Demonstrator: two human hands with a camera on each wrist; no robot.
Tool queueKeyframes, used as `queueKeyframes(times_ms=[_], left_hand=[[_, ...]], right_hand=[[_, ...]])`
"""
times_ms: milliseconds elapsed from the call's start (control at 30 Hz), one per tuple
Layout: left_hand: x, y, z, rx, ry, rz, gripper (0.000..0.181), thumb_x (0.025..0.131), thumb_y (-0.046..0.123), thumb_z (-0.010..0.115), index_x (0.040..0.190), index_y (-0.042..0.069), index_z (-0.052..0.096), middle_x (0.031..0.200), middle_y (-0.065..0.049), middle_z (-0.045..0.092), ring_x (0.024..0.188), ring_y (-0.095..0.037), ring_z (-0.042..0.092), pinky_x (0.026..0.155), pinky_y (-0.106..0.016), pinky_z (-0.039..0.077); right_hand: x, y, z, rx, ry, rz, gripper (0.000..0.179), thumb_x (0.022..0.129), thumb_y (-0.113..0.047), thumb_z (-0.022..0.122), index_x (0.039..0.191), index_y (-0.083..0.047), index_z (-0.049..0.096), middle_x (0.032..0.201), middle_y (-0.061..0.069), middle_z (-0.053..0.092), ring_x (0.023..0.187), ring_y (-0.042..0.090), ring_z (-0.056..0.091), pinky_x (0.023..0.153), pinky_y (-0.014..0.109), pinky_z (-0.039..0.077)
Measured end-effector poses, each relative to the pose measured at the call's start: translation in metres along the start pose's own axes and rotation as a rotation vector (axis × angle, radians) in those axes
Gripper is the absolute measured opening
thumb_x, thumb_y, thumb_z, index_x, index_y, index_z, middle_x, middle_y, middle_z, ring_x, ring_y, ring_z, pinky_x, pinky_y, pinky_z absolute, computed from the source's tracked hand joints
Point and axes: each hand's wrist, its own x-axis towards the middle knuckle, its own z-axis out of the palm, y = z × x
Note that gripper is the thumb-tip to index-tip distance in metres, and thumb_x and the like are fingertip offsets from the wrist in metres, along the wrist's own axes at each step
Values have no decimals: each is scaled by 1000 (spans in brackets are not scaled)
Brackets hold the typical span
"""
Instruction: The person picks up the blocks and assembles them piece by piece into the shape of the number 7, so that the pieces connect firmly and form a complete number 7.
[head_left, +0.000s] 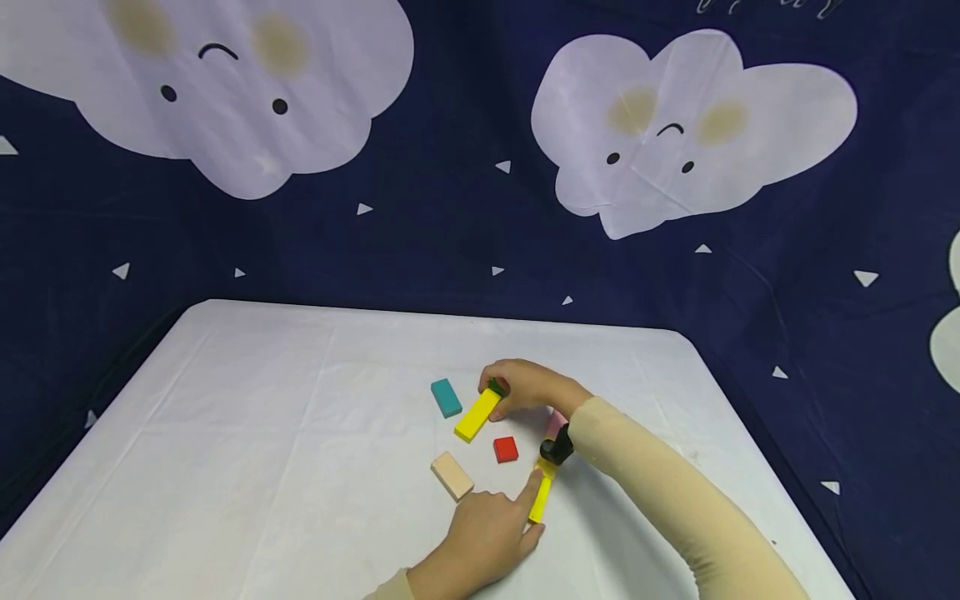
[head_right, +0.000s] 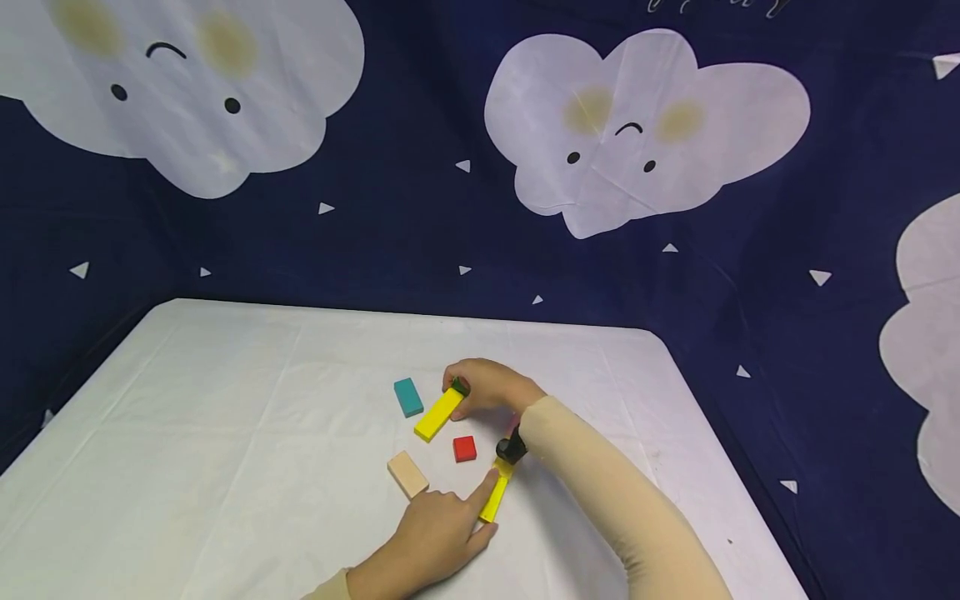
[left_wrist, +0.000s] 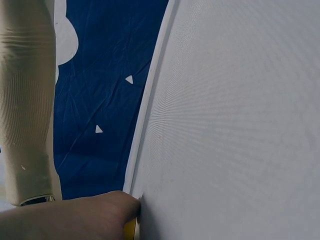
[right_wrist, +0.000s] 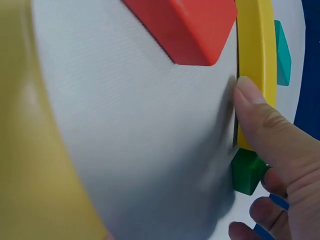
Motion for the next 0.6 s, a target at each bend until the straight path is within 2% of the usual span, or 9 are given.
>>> queueKeyframes(times_ms=[367,467,600], left_hand=[[0,0,2,20,25,10,63,93,55,58,148,27,45,47,7,43,43,-12,41,47,-29,32],[0,0,2,21,25,8,63,94,55,58,148,27,45,47,6,43,43,-12,42,47,-30,32],[1,1,1,13,-6,-2,63,94,56,57,149,28,44,47,6,42,43,-12,41,47,-29,33]], right_hand=[[0,9,0,51,63,-11,38,74,-33,87,105,-27,65,85,-4,57,85,13,52,80,29,45],[-1,11,1,74,83,-13,38,73,-33,88,101,-28,64,87,-5,58,85,14,53,81,29,45],[-2,14,1,122,117,3,39,72,-31,89,100,-28,62,95,-8,61,86,14,54,81,29,46]])
